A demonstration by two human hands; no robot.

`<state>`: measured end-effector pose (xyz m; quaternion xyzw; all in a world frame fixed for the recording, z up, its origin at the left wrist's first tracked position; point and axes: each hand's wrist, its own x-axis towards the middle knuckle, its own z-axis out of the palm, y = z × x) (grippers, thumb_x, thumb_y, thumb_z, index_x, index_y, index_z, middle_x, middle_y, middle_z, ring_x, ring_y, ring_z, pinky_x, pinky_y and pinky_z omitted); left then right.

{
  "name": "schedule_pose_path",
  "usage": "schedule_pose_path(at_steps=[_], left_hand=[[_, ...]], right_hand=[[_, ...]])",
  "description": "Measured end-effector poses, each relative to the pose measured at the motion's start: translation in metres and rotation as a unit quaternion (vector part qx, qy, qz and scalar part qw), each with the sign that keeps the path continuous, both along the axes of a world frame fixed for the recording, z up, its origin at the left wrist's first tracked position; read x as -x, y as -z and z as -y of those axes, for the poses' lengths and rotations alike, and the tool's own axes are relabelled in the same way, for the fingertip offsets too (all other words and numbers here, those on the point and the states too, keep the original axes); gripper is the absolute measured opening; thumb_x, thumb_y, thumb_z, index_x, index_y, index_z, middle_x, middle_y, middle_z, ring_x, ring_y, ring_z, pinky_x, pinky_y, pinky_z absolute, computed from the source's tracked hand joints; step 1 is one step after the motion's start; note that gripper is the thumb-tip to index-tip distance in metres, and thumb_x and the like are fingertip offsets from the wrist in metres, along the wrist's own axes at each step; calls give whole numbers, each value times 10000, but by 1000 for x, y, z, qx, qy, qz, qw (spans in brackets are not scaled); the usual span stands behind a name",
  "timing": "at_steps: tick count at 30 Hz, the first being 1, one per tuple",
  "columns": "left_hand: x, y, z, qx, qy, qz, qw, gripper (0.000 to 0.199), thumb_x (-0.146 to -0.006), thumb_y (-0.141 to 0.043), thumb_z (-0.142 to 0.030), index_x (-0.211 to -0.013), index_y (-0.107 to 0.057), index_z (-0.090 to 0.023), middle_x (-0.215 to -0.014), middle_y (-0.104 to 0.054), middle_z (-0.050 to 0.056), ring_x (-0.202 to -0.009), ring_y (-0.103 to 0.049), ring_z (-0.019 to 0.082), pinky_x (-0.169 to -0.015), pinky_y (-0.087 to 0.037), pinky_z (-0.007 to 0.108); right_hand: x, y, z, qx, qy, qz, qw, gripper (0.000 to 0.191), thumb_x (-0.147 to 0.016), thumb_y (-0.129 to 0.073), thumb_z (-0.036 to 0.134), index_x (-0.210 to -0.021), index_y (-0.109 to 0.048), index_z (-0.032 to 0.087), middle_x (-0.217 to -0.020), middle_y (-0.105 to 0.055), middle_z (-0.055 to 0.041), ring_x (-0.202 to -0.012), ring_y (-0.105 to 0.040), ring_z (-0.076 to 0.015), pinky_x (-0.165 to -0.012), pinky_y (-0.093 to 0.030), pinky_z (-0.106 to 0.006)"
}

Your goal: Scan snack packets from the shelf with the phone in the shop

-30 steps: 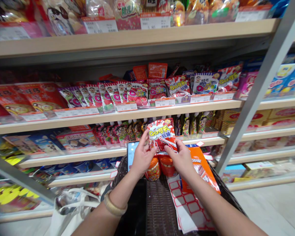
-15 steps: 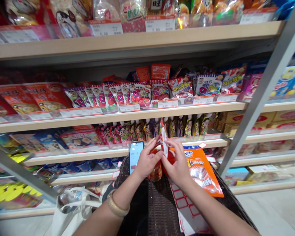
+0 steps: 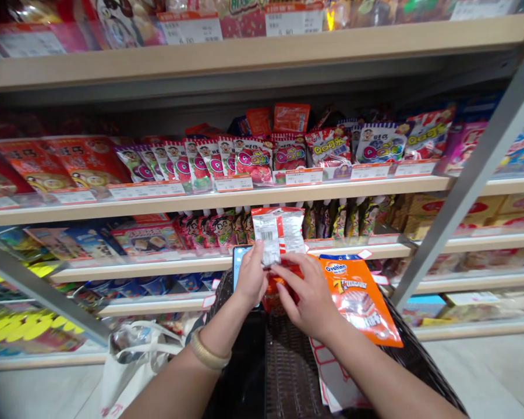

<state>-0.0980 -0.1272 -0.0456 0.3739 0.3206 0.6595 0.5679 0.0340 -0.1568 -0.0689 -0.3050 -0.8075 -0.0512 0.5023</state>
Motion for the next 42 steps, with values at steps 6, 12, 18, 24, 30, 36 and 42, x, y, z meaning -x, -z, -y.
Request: schedule_pose_path(at_steps=[6, 12, 18, 24, 30, 36, 42], left_hand=[[2, -4, 3, 28, 17, 14, 999, 619, -753, -616, -696, -1051, -672, -157, -1006, -770, 130, -875, -748, 292, -661, -626, 405], [4, -1, 2, 24, 29, -12, 999, 602, -783, -550, -705, -1082, -659, -193, -1043, -770, 124, -931, -736, 310, -760, -626, 463], [4, -1, 2, 23, 27, -3, 999, 572, -794, -565, -667, -1062, -676, -175, -1021, -770, 132, -943, -733, 325, -808, -613, 505], [3, 0, 1, 18, 25, 7, 999, 557, -774, -601, -668, -1041, -682, -186, -978, -782, 107, -920, -742, 305, -777, -627, 461], [3, 2, -1, 15, 27, 18, 999, 541, -773, -621, -649, -1027, -688, -176, -953, -784, 111, -892, -749, 299, -768, -629, 454], [2, 0, 2, 12, 15, 2, 1000, 532, -806, -577, -638, -1003, -679, -154, -930, -783, 123, -861, -751, 307, -706, -633, 460], [2, 0, 2, 10, 21, 5, 1000, 527, -799, -587, -629, -1011, -686, -157, -948, -781, 129, -830, -754, 298, -673, -635, 439]], right_hand=[[-6, 0, -5, 7, 50, 0, 999, 508, -885, -565, 179, -1362, -549, 353, -1274, -538, -106, -1147, -547, -311, -941, -481, -556], [-5, 1, -4, 11, 51, -2, 999, 508, -887, -561, 185, -1362, -546, 366, -1273, -533, -102, -1141, -545, -312, -941, -481, -557], [-5, 0, -4, 5, 47, 2, 999, 483, -896, -554, 173, -1348, -555, 341, -1272, -516, -110, -1121, -540, -301, -922, -489, -534], [-5, 0, -3, 5, 46, -1, 999, 485, -900, -547, 172, -1352, -548, 350, -1270, -514, -108, -1126, -537, -301, -921, -486, -540], [-6, 1, -4, 0, 47, 4, 999, 477, -898, -551, 166, -1347, -559, 325, -1269, -517, -117, -1128, -536, -301, -922, -488, -532], [-6, 1, -4, -5, 45, 4, 999, 436, -897, -554, 160, -1317, -581, 276, -1266, -518, -128, -1120, -537, -291, -916, -493, -522], [-6, 1, -4, -10, 51, 11, 999, 448, -906, -551, 159, -1337, -557, 281, -1268, -502, -126, -1123, -524, -290, -912, -493, -519]])
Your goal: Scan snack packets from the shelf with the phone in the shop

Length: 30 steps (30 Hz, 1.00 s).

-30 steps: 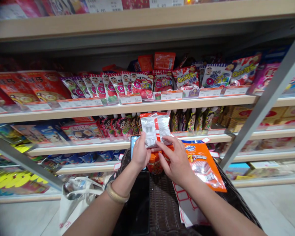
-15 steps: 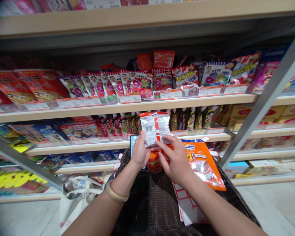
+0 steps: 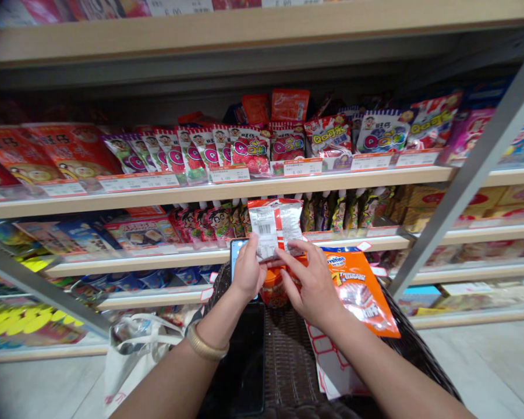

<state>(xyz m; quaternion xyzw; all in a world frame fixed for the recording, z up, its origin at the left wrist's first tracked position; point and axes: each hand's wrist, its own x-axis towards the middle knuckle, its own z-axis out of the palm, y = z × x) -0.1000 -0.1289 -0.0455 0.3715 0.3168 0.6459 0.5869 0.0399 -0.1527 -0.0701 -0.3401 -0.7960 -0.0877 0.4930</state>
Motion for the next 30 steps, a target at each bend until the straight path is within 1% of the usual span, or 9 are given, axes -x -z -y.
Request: schedule_pose_path(at_steps=[7, 10, 15, 18, 23, 30], left_hand=[[0, 3, -2, -13, 4, -5, 1000, 544, -769, -603, -661, -947, -702, -156, -895, -782, 123, -797, -751, 285, -673, -633, 416], [-1, 5, -3, -22, 8, -6, 1000, 551, -763, -611, -671, -941, -709, -158, -884, -781, 123, -780, -750, 281, -668, -632, 408], [1, 8, -3, -28, 17, -21, 999, 606, -752, -606, -703, -984, -708, -152, -901, -776, 117, -751, -744, 261, -646, -627, 390], [2, 9, -3, -32, 24, -30, 999, 619, -762, -587, -713, -975, -708, -144, -902, -771, 117, -741, -741, 249, -637, -623, 377], [1, 11, -3, -32, 15, -33, 999, 625, -751, -601, -713, -998, -694, -146, -906, -768, 107, -702, -732, 221, -592, -614, 338], [1, 13, -4, -40, 20, -58, 997, 652, -778, -555, -722, -1041, -688, -140, -918, -768, 113, -751, -738, 233, -596, -617, 340]], right_hand=[[0, 0, 0, 2, 0, 4, 1000, 458, -909, -548, 157, -1354, -540, 268, -1265, -482, -129, -1118, -513, -285, -917, -488, -513], [1, 0, 1, 5, 5, 5, 1000, 480, -911, -547, 163, -1376, -520, 281, -1255, -473, -125, -1126, -506, -289, -920, -484, -515], [1, 1, 1, 10, 10, 6, 1000, 489, -908, -549, 163, -1384, -520, 271, -1247, -464, -125, -1129, -500, -288, -931, -479, -505], [1, 1, 1, 12, 12, 7, 1000, 484, -908, -550, 161, -1382, -526, 258, -1242, -461, -127, -1132, -494, -285, -935, -478, -495], [1, 1, 1, 16, 13, 7, 1000, 514, -905, -553, 157, -1401, -505, 284, -1226, -452, -119, -1102, -494, -280, -924, -480, -501], [1, 1, 1, 22, 15, 3, 1000, 541, -901, -555, 153, -1415, -491, 307, -1227, -444, -116, -1097, -494, -283, -927, -477, -515]])
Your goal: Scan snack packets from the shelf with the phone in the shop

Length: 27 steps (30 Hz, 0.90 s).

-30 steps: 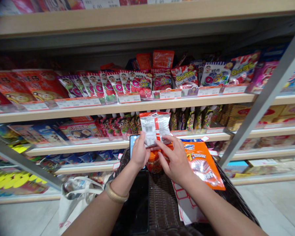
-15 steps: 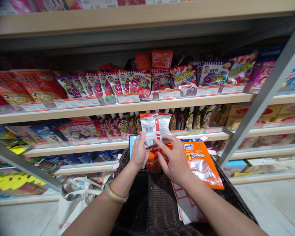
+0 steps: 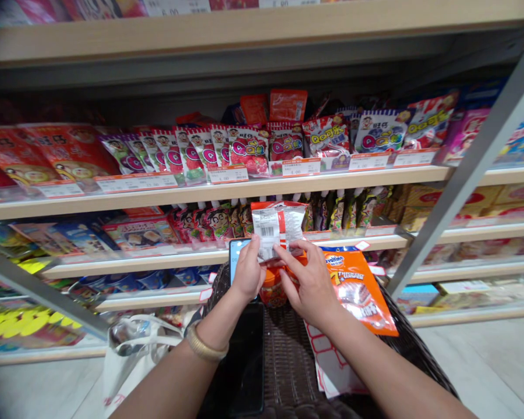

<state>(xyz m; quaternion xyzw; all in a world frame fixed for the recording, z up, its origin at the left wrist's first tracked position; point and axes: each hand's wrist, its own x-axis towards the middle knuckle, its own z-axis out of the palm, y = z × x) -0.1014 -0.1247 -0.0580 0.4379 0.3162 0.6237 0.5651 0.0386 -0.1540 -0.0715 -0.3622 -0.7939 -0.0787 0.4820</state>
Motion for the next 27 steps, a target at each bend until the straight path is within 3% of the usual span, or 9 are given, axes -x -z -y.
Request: schedule_pose_path(at_steps=[21, 27], left_hand=[[0, 3, 1, -20, 1, 5, 1000, 596, -822, -547, -686, -1064, -711, -166, -1031, -766, 126, -878, -738, 269, -719, -625, 395], [0, 2, 1, -16, -9, 4, 1000, 561, -811, -564, -688, -962, -719, -171, -993, -769, 112, -900, -733, 279, -721, -624, 399]], right_hand=[[0, 1, -1, 3, 3, 2, 1000, 533, -890, -559, 167, -1395, -530, 332, -1219, -453, -111, -1085, -504, -286, -921, -482, -528], [2, 1, 1, 1, 9, 10, 1000, 510, -899, -558, 167, -1383, -530, 325, -1243, -421, -111, -1107, -491, -286, -938, -475, -531]])
